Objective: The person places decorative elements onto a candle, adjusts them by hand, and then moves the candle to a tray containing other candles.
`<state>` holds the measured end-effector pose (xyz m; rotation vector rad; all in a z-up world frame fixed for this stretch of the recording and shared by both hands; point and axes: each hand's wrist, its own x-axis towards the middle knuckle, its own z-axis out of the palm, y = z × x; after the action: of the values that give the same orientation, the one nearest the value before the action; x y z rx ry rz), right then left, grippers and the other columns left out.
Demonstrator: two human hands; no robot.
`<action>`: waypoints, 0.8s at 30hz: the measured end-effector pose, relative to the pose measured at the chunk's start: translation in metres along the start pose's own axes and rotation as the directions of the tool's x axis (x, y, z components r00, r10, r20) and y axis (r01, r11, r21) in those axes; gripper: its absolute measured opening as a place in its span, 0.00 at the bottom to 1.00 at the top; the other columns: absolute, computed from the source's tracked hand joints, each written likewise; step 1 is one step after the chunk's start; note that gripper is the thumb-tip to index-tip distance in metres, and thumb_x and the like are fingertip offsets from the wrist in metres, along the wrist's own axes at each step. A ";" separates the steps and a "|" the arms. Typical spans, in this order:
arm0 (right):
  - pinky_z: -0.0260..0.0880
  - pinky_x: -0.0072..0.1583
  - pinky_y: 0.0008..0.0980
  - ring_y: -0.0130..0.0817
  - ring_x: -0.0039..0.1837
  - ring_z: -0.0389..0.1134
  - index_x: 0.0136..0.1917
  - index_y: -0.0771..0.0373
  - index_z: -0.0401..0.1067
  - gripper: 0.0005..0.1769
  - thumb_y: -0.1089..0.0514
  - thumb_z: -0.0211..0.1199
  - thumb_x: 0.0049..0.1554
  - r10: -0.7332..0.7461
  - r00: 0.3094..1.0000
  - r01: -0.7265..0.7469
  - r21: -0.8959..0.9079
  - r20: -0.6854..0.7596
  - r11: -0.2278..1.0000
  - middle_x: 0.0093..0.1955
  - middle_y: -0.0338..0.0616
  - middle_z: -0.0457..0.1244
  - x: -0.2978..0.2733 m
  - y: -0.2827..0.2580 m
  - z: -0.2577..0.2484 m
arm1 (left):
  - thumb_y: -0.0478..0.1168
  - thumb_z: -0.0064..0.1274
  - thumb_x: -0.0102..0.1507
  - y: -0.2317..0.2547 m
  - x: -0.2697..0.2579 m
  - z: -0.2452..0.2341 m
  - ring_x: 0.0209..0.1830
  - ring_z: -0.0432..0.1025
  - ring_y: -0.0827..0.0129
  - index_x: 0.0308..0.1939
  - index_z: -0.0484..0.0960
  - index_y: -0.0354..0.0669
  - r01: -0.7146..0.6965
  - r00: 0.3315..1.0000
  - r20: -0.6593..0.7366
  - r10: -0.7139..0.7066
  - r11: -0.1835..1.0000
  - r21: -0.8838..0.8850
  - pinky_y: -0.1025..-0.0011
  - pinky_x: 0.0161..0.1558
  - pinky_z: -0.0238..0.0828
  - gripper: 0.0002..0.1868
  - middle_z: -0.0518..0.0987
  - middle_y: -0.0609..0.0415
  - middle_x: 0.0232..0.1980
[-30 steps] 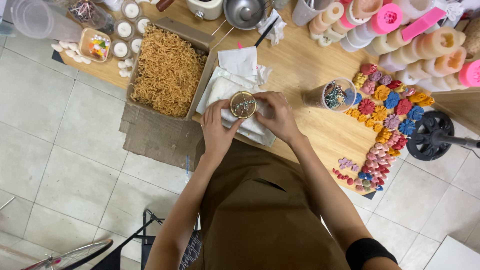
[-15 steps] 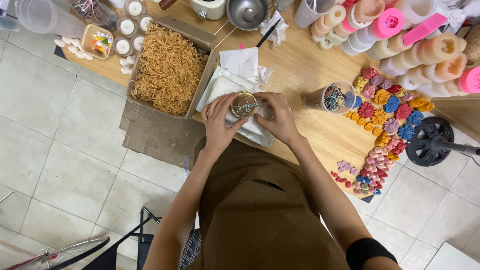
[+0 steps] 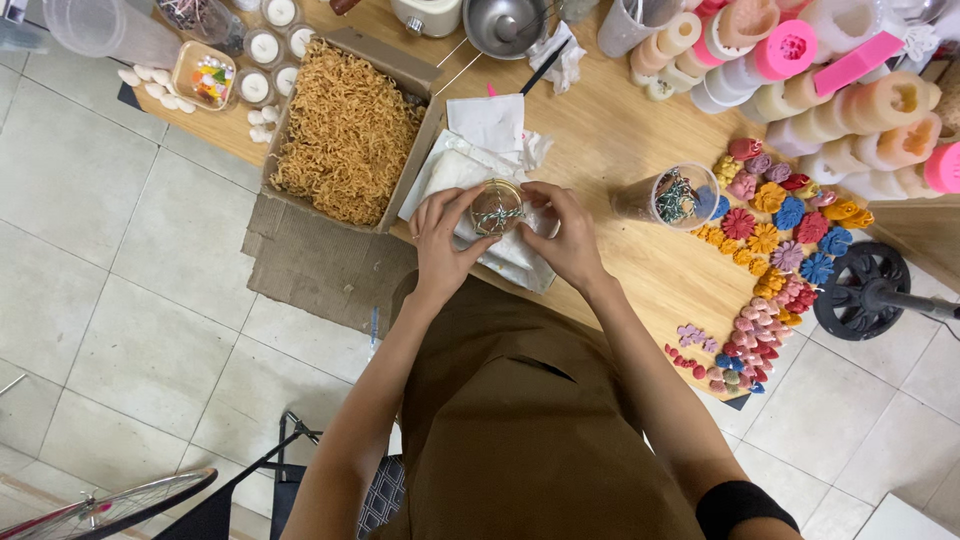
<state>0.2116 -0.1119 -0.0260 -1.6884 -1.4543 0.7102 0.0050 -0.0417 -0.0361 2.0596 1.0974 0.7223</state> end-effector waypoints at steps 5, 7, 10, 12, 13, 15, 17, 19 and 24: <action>0.73 0.58 0.36 0.37 0.58 0.70 0.68 0.62 0.70 0.32 0.66 0.72 0.50 0.019 1.000 -0.019 0.009 -0.017 1.000 0.57 0.47 0.69 -0.002 -0.010 -0.004 | 0.49 0.74 0.52 0.001 0.000 0.000 0.69 0.60 0.61 0.70 0.76 0.57 -0.012 1.000 -0.004 0.012 1.000 0.017 0.57 0.70 0.48 0.41 0.70 0.56 0.62; 0.73 0.58 0.36 0.38 0.58 0.71 0.68 0.62 0.69 0.32 0.66 0.72 0.50 0.010 1.000 -0.010 0.009 -0.030 1.000 0.57 0.47 0.69 -0.002 -0.013 -0.005 | 0.48 0.74 0.52 0.002 0.001 -0.001 0.66 0.60 0.59 0.69 0.77 0.58 0.011 1.000 -0.009 -0.011 1.000 0.000 0.58 0.69 0.50 0.41 0.69 0.55 0.60; 0.73 0.59 0.36 0.38 0.58 0.71 0.68 0.63 0.69 0.32 0.66 0.72 0.51 0.003 0.999 -0.003 0.002 -0.043 1.000 0.57 0.47 0.69 -0.003 -0.016 -0.005 | 0.48 0.75 0.52 0.003 0.000 -0.001 0.63 0.60 0.58 0.69 0.77 0.59 0.033 0.999 -0.013 -0.033 0.999 -0.014 0.58 0.68 0.52 0.41 0.67 0.54 0.57; 0.73 0.60 0.36 0.38 0.58 0.71 0.69 0.63 0.69 0.32 0.65 0.72 0.52 0.016 0.999 -0.016 0.000 -0.044 1.000 0.56 0.47 0.69 -0.002 -0.017 -0.005 | 0.48 0.74 0.52 0.003 0.000 -0.001 0.63 0.60 0.59 0.69 0.77 0.59 0.037 0.999 -0.007 -0.037 0.999 -0.021 0.58 0.68 0.53 0.41 0.67 0.55 0.57; 0.73 0.60 0.36 0.38 0.57 0.71 0.68 0.63 0.69 0.32 0.65 0.72 0.51 0.014 0.999 -0.014 0.001 -0.046 1.000 0.56 0.47 0.69 -0.002 -0.018 -0.005 | 0.47 0.74 0.52 0.002 -0.001 -0.001 0.64 0.60 0.59 0.70 0.77 0.58 0.036 0.999 0.000 -0.036 0.999 -0.025 0.58 0.68 0.53 0.41 0.68 0.56 0.57; 0.73 0.60 0.36 0.38 0.57 0.71 0.68 0.63 0.69 0.32 0.66 0.72 0.51 0.012 0.999 -0.012 0.001 -0.051 1.000 0.56 0.47 0.69 -0.003 -0.020 -0.006 | 0.47 0.74 0.52 0.002 0.000 0.001 0.64 0.60 0.59 0.70 0.76 0.58 0.033 0.999 0.005 -0.032 0.999 -0.026 0.58 0.69 0.53 0.41 0.69 0.57 0.57; 0.73 0.59 0.36 0.40 0.58 0.70 0.67 0.63 0.70 0.31 0.66 0.73 0.51 -0.034 0.997 0.031 -0.042 -0.072 0.999 0.57 0.48 0.69 -0.004 -0.021 -0.006 | 0.48 0.74 0.52 0.001 0.000 0.002 0.65 0.60 0.60 0.70 0.76 0.58 0.028 1.000 -0.003 -0.029 1.000 -0.014 0.58 0.69 0.53 0.42 0.69 0.57 0.57; 0.73 0.59 0.36 0.40 0.58 0.69 0.67 0.63 0.70 0.31 0.66 0.73 0.50 -0.055 0.995 0.050 -0.067 -0.080 0.996 0.58 0.48 0.68 -0.005 -0.022 -0.004 | 0.48 0.74 0.53 0.001 -0.001 0.002 0.65 0.60 0.59 0.70 0.75 0.58 0.027 1.000 -0.004 -0.027 1.000 -0.013 0.58 0.69 0.52 0.42 0.69 0.57 0.57; 0.72 0.60 0.37 0.40 0.58 0.68 0.67 0.64 0.70 0.31 0.64 0.73 0.51 -0.017 0.999 0.014 -0.083 -0.040 0.996 0.57 0.48 0.67 -0.003 -0.022 -0.001 | 0.52 0.72 0.54 0.000 0.000 0.001 0.64 0.60 0.59 0.72 0.73 0.58 0.002 1.000 0.006 -0.002 0.998 0.057 0.55 0.69 0.51 0.42 0.70 0.56 0.57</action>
<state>0.2002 -0.1144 -0.0071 -1.7423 -1.4851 0.6111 0.0056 -0.0416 -0.0370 2.1069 1.1282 0.6904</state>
